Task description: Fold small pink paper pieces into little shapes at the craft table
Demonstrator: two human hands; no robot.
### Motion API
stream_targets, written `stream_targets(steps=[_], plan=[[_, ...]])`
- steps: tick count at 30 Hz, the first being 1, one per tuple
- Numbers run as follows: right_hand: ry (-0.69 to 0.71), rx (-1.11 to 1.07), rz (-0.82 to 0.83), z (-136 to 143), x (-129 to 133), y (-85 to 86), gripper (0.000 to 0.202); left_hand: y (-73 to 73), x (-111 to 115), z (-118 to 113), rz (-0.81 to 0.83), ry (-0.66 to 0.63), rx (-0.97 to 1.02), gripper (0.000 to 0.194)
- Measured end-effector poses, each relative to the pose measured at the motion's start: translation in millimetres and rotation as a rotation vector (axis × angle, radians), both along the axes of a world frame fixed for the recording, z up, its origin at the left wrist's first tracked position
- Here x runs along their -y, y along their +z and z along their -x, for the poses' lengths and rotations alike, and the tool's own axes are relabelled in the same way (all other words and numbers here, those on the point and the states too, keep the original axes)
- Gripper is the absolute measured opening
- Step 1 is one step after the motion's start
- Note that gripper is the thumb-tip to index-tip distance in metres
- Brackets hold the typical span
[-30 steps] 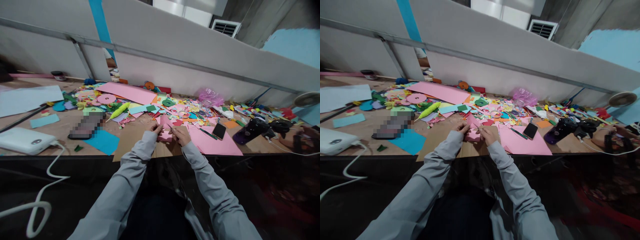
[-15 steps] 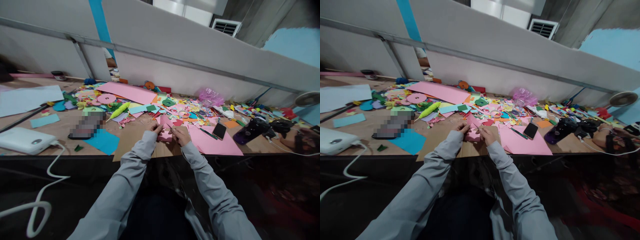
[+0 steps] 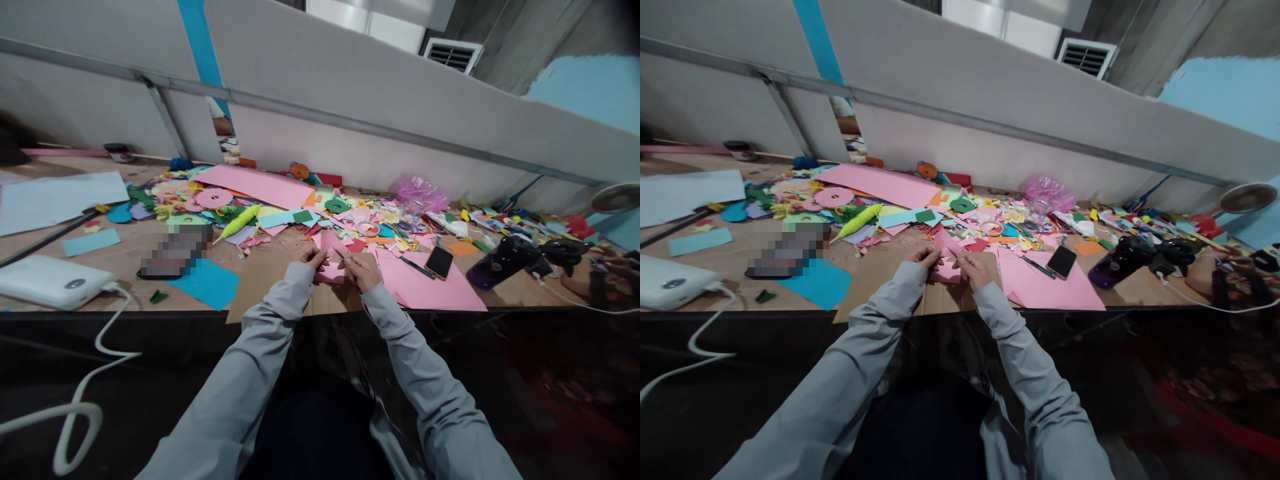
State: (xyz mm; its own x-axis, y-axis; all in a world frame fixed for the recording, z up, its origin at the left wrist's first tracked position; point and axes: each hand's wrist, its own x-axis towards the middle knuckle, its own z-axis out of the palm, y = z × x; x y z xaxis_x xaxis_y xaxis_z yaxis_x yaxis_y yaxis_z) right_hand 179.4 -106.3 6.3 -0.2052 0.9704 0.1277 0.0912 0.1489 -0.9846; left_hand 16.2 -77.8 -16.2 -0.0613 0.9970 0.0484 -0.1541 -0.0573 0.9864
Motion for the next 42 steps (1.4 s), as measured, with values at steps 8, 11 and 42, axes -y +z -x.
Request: stream_targets(steps=[8,11,42], plan=[[0.009,-0.014,-0.004,0.5,-0.1,1.6,0.045,-3.6,-2.1,-1.3,-0.035,-0.017,0.013,0.043],[-0.002,-0.019,0.013,1.6,-0.8,0.3,0.047,-3.5,-1.5,-1.9,-0.064,-0.048,-0.011,0.044],[-0.074,-0.203,0.137,10.3,-1.4,-0.6,0.048,5.2,12.5,-4.6,0.073,-0.282,0.064,0.043]])
